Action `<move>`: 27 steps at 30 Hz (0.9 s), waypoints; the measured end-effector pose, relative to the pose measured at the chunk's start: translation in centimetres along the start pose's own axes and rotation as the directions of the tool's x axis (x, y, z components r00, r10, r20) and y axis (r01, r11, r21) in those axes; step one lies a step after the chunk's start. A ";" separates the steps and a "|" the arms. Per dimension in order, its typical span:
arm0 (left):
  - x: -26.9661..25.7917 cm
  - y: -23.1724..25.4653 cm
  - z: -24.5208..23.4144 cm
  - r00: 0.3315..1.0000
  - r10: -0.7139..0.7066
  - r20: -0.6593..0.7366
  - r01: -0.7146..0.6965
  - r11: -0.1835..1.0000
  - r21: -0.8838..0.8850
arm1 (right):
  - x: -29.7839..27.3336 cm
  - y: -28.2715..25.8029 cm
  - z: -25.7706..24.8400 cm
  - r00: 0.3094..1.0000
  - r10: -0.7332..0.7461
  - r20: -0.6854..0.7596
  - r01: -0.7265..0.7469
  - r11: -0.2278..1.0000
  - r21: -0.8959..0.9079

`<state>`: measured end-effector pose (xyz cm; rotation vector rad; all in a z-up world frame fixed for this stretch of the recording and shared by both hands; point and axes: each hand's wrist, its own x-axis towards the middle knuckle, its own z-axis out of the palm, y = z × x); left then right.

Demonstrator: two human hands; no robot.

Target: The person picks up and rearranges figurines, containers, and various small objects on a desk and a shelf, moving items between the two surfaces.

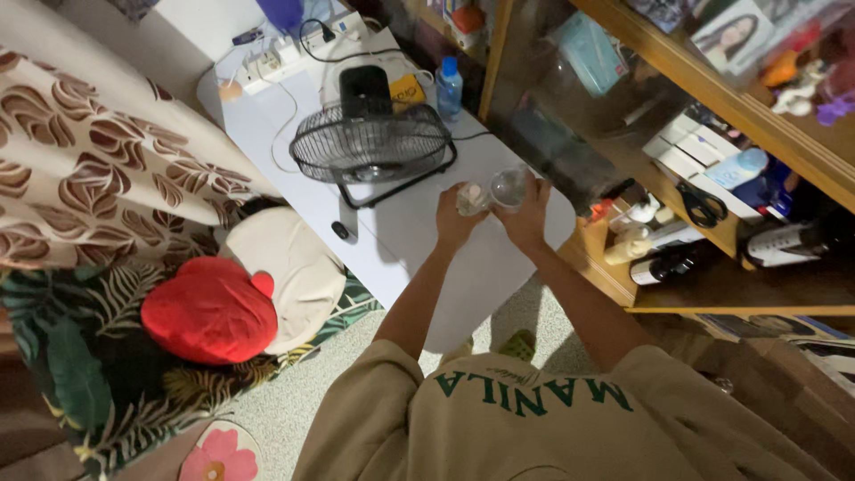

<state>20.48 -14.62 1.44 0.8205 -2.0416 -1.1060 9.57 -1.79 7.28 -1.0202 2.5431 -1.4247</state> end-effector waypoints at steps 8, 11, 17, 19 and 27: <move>3.5 -3.1 1.6 0.994 -0.074 0.086 0.088 0.983 -0.163 | 2.8 1.9 3.8 0.993 -0.103 -0.060 0.102 0.995 -0.016; 3.7 -4.0 2.7 0.997 -0.048 0.065 0.059 0.983 -0.176 | 3.2 1.9 4.0 0.996 -0.081 -0.035 0.080 0.997 -0.020; 4.3 -3.9 3.5 0.992 -0.088 0.090 0.104 0.975 -0.198 | 3.4 1.3 4.0 1.000 0.003 -0.007 -0.003 1.000 -0.021; 4.1 -3.5 3.6 0.994 -0.076 0.084 0.084 0.991 -0.100 | 2.9 1.3 3.9 0.999 0.041 0.001 -0.041 0.999 -0.014; -0.2 -2.3 5.9 0.944 -0.236 -0.231 0.239 0.971 -0.015 | 1.0 0.5 2.0 0.975 0.222 -0.015 -0.217 0.962 0.168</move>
